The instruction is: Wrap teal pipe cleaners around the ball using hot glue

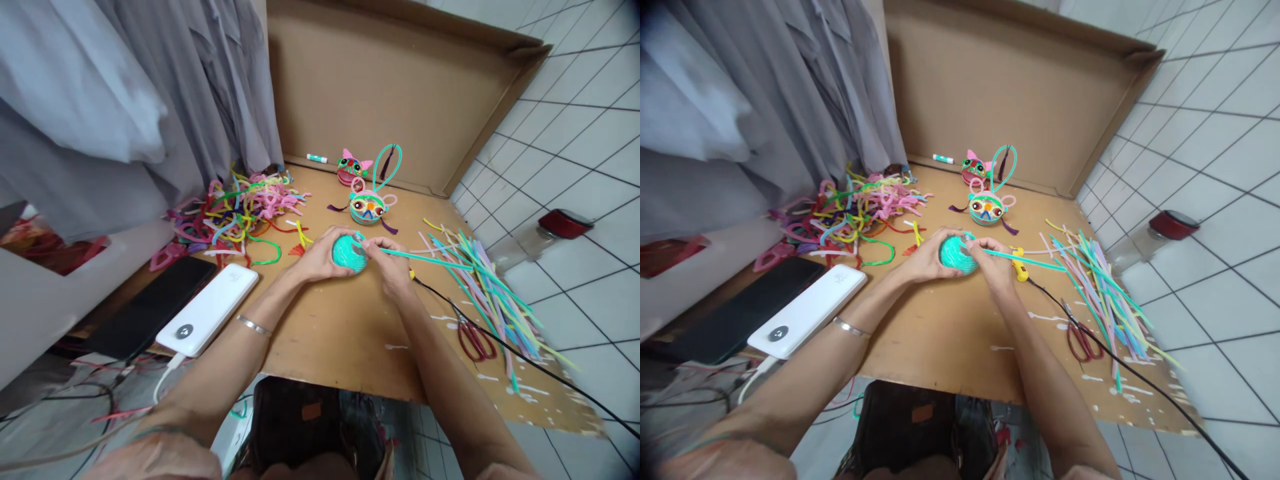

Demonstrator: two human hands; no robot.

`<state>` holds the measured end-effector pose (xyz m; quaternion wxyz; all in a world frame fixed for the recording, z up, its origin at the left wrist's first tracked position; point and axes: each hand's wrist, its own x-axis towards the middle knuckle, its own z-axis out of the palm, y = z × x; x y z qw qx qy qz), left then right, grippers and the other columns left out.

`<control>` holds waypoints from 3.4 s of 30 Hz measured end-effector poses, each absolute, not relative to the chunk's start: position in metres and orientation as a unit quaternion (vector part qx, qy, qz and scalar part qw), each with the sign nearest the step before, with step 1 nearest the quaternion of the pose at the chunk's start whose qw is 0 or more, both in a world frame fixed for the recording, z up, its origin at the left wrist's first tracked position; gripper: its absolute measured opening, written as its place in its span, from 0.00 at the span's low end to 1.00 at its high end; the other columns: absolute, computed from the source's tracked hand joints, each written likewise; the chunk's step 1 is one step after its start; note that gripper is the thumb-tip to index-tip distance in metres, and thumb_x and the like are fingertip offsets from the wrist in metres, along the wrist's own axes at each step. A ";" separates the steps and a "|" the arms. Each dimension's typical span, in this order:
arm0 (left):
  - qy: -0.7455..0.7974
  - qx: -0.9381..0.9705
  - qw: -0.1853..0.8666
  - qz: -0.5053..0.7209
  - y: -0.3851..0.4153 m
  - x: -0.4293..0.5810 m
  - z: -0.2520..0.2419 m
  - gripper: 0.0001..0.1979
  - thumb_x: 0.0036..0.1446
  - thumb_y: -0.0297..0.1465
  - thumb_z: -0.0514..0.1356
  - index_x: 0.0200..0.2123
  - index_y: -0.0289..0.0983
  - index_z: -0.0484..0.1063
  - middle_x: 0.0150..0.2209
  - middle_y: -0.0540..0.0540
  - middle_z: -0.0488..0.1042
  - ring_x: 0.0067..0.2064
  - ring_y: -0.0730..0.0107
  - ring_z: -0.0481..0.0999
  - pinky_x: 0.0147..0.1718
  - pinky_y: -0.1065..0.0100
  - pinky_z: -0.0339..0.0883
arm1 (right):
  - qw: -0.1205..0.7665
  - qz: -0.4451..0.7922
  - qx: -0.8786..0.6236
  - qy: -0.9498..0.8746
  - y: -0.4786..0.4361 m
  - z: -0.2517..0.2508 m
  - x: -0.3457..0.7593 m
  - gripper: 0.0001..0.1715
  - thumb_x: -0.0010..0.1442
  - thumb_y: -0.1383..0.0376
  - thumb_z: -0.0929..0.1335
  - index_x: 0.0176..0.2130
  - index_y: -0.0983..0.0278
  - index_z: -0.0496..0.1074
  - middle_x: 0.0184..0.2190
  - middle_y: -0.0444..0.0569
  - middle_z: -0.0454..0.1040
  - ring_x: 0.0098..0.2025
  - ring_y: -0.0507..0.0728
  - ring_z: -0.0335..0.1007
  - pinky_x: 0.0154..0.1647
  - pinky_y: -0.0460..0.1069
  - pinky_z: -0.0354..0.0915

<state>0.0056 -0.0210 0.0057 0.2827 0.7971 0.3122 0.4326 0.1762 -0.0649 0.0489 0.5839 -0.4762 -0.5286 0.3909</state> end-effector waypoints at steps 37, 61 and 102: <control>0.331 0.496 0.558 0.576 -0.002 -0.006 0.002 0.40 0.25 0.34 0.75 0.48 0.38 0.70 0.47 0.46 0.74 0.44 0.64 0.72 0.43 0.68 0.67 | 0.046 -0.006 -0.845 -0.533 -0.035 0.024 0.233 0.35 0.59 0.47 0.66 0.50 0.72 0.75 0.47 0.68 0.78 0.52 0.69 0.76 0.49 0.57 0.69; 0.245 0.573 0.669 0.404 -0.006 -0.019 0.006 0.44 0.27 0.30 0.75 0.54 0.37 0.70 0.50 0.41 0.75 0.47 0.59 0.75 0.43 0.65 0.69 | 0.479 -0.126 -0.531 -0.688 -0.019 0.067 0.227 0.22 0.48 0.54 0.70 0.41 0.63 0.76 0.37 0.51 0.77 0.39 0.62 0.73 0.43 0.57 0.68; 0.273 0.579 0.662 0.390 -0.006 -0.026 0.005 0.47 0.24 0.28 0.74 0.55 0.37 0.69 0.53 0.41 0.74 0.52 0.54 0.74 0.46 0.65 0.70 | 0.385 -0.194 -0.538 -0.725 -0.015 0.073 0.212 0.17 0.56 0.57 0.70 0.45 0.60 0.72 0.45 0.52 0.76 0.45 0.63 0.72 0.41 0.54 0.64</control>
